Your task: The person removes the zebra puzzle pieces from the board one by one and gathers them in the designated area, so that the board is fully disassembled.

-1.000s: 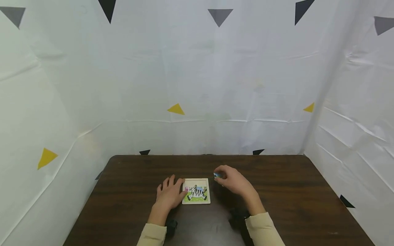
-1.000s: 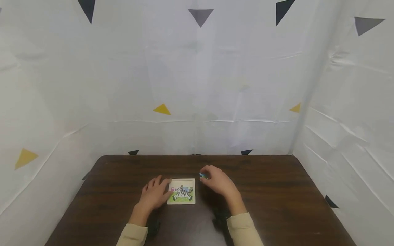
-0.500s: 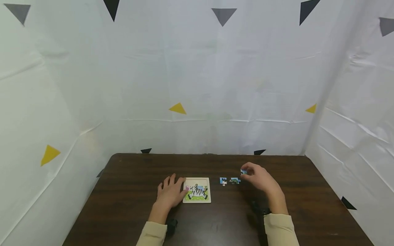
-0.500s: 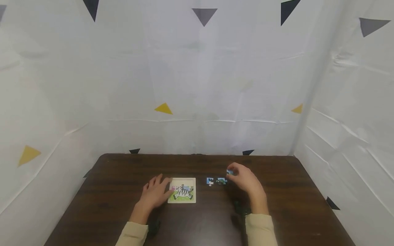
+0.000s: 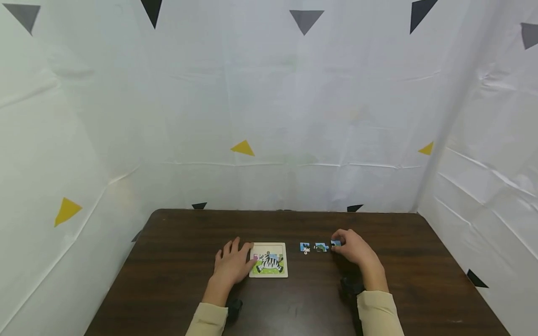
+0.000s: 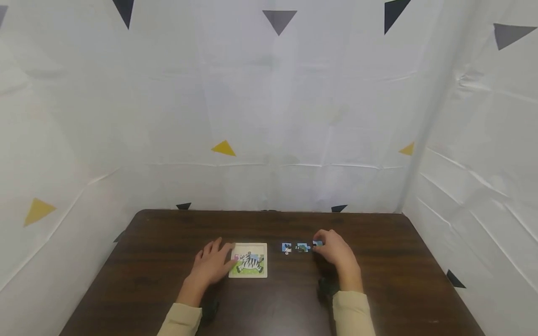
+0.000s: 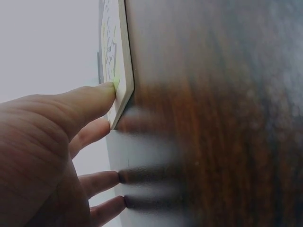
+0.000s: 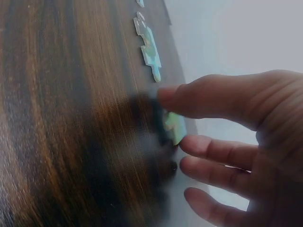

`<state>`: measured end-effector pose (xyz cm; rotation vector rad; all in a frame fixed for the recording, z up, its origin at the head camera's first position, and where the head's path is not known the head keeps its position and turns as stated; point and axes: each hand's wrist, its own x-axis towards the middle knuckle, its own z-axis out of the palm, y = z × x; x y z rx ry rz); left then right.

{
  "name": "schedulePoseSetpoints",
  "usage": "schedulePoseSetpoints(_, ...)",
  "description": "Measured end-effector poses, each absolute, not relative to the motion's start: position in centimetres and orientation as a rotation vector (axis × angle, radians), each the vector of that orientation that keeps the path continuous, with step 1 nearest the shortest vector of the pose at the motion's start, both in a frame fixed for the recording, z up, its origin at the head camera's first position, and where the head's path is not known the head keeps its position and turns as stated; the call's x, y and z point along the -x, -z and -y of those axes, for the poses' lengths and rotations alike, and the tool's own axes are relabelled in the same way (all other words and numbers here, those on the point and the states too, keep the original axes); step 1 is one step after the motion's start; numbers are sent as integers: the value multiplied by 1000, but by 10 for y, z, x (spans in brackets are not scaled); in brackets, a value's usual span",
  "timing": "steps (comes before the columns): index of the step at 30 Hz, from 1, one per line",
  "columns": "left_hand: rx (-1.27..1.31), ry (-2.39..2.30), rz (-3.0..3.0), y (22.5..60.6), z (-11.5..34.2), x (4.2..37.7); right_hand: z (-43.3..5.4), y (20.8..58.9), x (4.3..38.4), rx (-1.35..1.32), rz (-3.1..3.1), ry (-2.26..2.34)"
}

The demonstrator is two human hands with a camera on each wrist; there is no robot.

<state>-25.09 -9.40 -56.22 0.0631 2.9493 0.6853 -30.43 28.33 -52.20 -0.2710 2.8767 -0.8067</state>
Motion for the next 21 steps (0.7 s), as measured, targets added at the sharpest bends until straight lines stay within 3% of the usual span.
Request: schedulePoseSetpoints(21, -70, -695, -2949, 553, 93, 246, -286, 524, 303, 177, -2880, 816)
